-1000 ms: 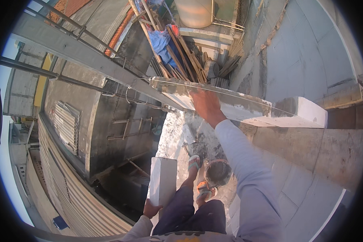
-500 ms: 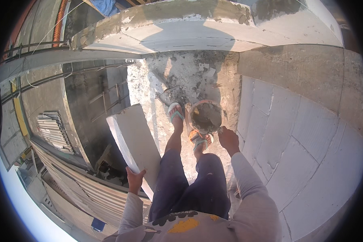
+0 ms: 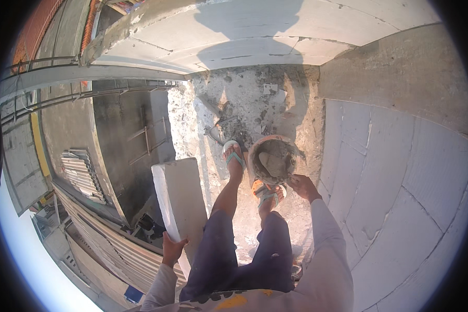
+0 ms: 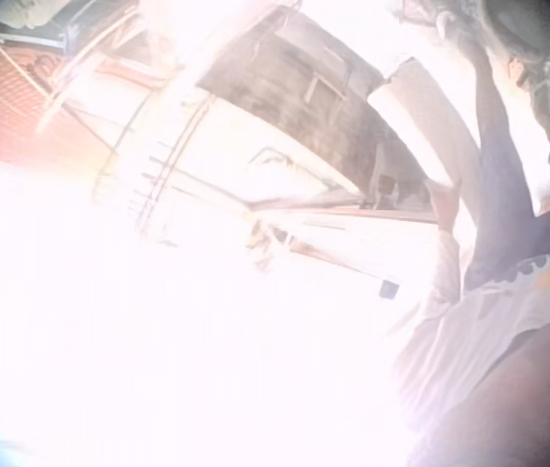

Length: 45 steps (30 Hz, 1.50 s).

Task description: The person applies mortar to white rectangular tiles using a trowel and places them onto a wall surface. The person repeatedly scoops mortar, spreads it on tiles, and positions the tiles against the wall, adjusting their placement with hands and a hammer.

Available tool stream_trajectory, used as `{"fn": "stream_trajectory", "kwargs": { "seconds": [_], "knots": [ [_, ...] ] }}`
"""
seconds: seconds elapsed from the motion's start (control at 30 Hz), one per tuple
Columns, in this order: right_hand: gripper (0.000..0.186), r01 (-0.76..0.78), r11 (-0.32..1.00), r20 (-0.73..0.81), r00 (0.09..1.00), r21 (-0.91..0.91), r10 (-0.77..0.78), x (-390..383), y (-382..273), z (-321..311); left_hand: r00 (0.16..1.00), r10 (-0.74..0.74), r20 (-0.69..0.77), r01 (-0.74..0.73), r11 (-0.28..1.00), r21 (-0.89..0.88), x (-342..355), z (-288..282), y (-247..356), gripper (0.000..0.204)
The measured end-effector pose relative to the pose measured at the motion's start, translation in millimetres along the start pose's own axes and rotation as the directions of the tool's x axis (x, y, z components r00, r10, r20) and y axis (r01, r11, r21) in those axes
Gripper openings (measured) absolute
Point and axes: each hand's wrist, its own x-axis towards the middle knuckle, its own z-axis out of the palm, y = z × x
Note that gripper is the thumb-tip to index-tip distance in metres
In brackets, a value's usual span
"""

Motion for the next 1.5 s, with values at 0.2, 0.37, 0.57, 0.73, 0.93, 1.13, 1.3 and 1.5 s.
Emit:
{"fn": "stream_trajectory", "kwargs": {
  "seconds": [0.2, 0.37, 0.57, 0.73, 0.93, 1.13, 1.3, 1.5],
  "knots": [
    [0.045, 0.414, 0.907, -0.283, 0.863, -0.078, -0.418, -134.2, -208.0, -97.2, 0.999, -0.053, -0.011, 0.054, 0.971, 0.232, -24.6, -17.5, -11.9, 0.081],
    [0.054, 0.527, 0.631, -0.371, 0.520, -0.569, -0.769, -170.5, -431.9, -157.1, 0.999, -0.052, -0.010, 0.053, 0.971, 0.234, -33.0, -21.6, -16.1, 0.085],
    [0.053, 0.339, 0.433, -0.277, 0.422, -0.835, -0.864, -131.5, -567.1, -138.8, 0.999, -0.022, -0.049, 0.032, 0.974, 0.222, -36.6, -29.1, 4.0, 0.085],
    [0.053, 0.342, 0.492, -0.358, 0.387, -0.800, -0.850, -125.0, -581.7, -92.4, 0.999, -0.036, -0.034, 0.041, 0.987, 0.153, -30.5, -48.0, 27.1, 0.084],
    [0.059, 0.385, 0.638, -0.445, 0.481, -0.667, -0.756, -99.1, -605.3, -50.6, 0.998, 0.029, -0.058, -0.020, 0.990, 0.141, -9.2, -59.3, 47.5, 0.083],
    [0.064, 0.196, 0.809, -0.601, 0.579, -0.554, -0.551, -126.8, -545.0, -79.9, 0.995, 0.067, -0.069, -0.060, 0.993, 0.098, 9.7, -61.7, 55.4, 0.083],
    [0.067, 0.119, 0.868, -0.713, 0.524, -0.481, -0.467, -140.0, -474.6, -131.2, 0.997, 0.073, -0.039, -0.069, 0.993, 0.096, 17.6, -66.4, 67.5, 0.082],
    [0.071, 0.110, 0.963, -0.856, 0.441, -0.247, -0.270, -118.0, -390.6, -169.8, 0.995, 0.096, -0.007, -0.094, 0.990, 0.105, 29.5, -74.0, 79.1, 0.081]
  ]
}}
